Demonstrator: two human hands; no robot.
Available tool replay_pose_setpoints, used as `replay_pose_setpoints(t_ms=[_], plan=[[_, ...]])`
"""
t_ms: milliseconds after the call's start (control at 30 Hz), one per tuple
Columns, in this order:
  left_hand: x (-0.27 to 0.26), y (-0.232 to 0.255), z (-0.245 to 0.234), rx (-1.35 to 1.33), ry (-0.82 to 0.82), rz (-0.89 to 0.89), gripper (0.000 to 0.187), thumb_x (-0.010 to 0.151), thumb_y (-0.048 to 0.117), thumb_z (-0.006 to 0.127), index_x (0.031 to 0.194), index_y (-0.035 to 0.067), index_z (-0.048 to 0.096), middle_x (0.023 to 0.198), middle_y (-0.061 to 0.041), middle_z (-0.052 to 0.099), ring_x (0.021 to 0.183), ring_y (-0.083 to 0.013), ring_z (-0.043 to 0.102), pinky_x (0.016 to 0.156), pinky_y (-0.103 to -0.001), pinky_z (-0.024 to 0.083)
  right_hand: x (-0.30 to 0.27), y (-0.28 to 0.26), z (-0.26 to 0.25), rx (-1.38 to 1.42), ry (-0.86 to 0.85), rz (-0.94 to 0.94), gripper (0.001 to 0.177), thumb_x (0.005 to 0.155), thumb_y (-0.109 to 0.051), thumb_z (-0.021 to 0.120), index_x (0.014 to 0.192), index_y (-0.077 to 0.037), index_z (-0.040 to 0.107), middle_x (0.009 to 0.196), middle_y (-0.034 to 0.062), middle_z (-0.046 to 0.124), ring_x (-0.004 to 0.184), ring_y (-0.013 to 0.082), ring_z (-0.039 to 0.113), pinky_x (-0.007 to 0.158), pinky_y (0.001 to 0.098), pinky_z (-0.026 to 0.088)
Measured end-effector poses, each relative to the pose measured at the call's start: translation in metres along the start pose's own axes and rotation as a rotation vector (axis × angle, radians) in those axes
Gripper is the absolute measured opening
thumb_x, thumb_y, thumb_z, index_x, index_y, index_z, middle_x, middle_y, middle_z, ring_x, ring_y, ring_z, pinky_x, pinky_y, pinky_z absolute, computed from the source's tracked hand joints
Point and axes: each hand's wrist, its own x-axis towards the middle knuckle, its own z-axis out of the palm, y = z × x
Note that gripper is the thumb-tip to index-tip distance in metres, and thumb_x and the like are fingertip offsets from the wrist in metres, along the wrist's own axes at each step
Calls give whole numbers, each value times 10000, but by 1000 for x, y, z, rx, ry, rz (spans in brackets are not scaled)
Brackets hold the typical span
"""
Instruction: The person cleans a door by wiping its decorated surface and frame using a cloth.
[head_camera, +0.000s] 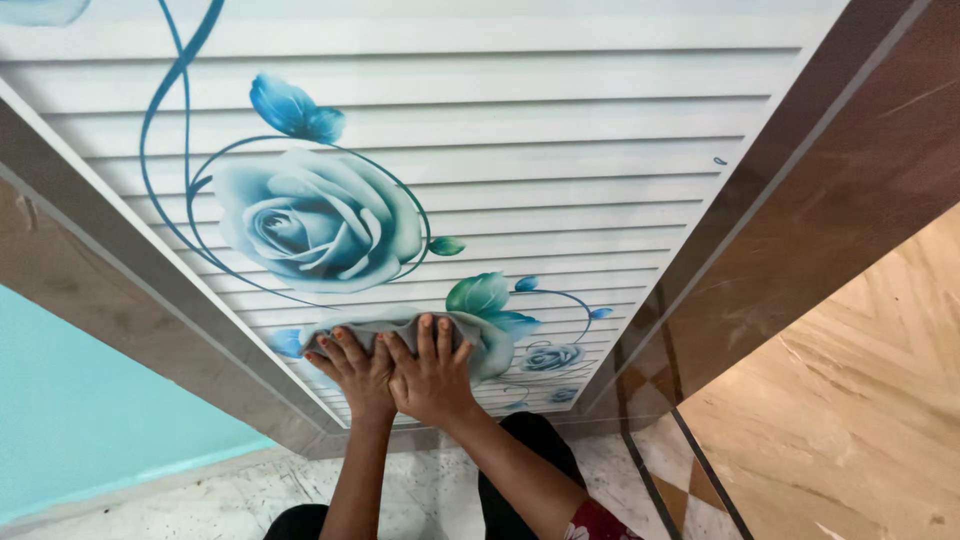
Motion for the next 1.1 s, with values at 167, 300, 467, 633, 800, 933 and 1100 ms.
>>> replay_pose_setpoints(t_ms=[167, 300, 467, 633, 800, 933, 1100], plan=[[5, 2, -3, -1, 22, -84, 756, 1138, 467, 493, 1696, 291, 14, 1740, -202, -79, 1603, -472, -69, 1243, -764, 11, 12, -13, -3, 17, -10, -52, 641, 1024, -264, 563, 1641, -239, 388, 1729, 265, 59, 1608, 434, -26, 1176, 736, 40], [5, 16, -2, -47, 33, -184, 847, 1056, 532, 531, 1679, 289, 12, 1737, -164, -80, 1623, -430, -81, 1284, -713, 3, 17, -8, -15, 20, -4, -56, 637, 1005, -244, 550, 1623, -251, 399, 1731, 223, 87, 1609, 375, -25, 1123, 757, -3], [12, 55, 16, -157, 76, -482, 1064, 1049, 698, 522, 1664, 87, -96, 1716, -205, -21, 1606, -428, -8, 1283, -713, 68, 22, 14, -42, -43, 12, -203, 525, 1088, -208, 506, 1612, -212, 467, 1737, 102, 232, 1631, 254, 82, 1252, 598, -76], [14, 92, 30, 78, 71, -461, 1003, 1038, 684, 470, 1675, 125, -66, 1688, -237, 19, 1621, -419, 27, 1293, -715, 165, 18, 40, -64, -29, 24, -230, 452, 1078, -193, 529, 1529, -203, 564, 1684, 38, 372, 1612, 187, 201, 1317, 514, -17], [20, 117, 43, 56, 172, -312, 1004, 1020, 693, 481, 1675, 227, -120, 1712, -173, -40, 1647, -382, -9, 1281, -784, 137, 5, 73, -83, -78, 9, -213, 496, 1008, -132, 541, 1491, -224, 608, 1671, 39, 373, 1591, 196, 195, 1307, 529, -32], [23, 144, 25, -148, 185, -171, 991, 1054, 669, 529, 1678, 303, -149, 1759, -145, -116, 1657, -415, -62, 1299, -761, 59, -5, 106, -103, -111, 37, -174, 424, 1052, -211, 554, 1471, -240, 617, 1712, 64, 272, 1619, 214, 132, 1298, 534, -49], [47, 170, -10, -308, -120, 122, 928, 950, 688, 512, 1695, 302, 118, 1703, -216, -71, 1533, -478, -103, 1156, -713, -151, -20, 157, -136, -82, 82, -20, 408, 1047, -226, 546, 1446, -246, 627, 1716, 155, 217, 1615, 306, 88, 1274, 566, -32]])
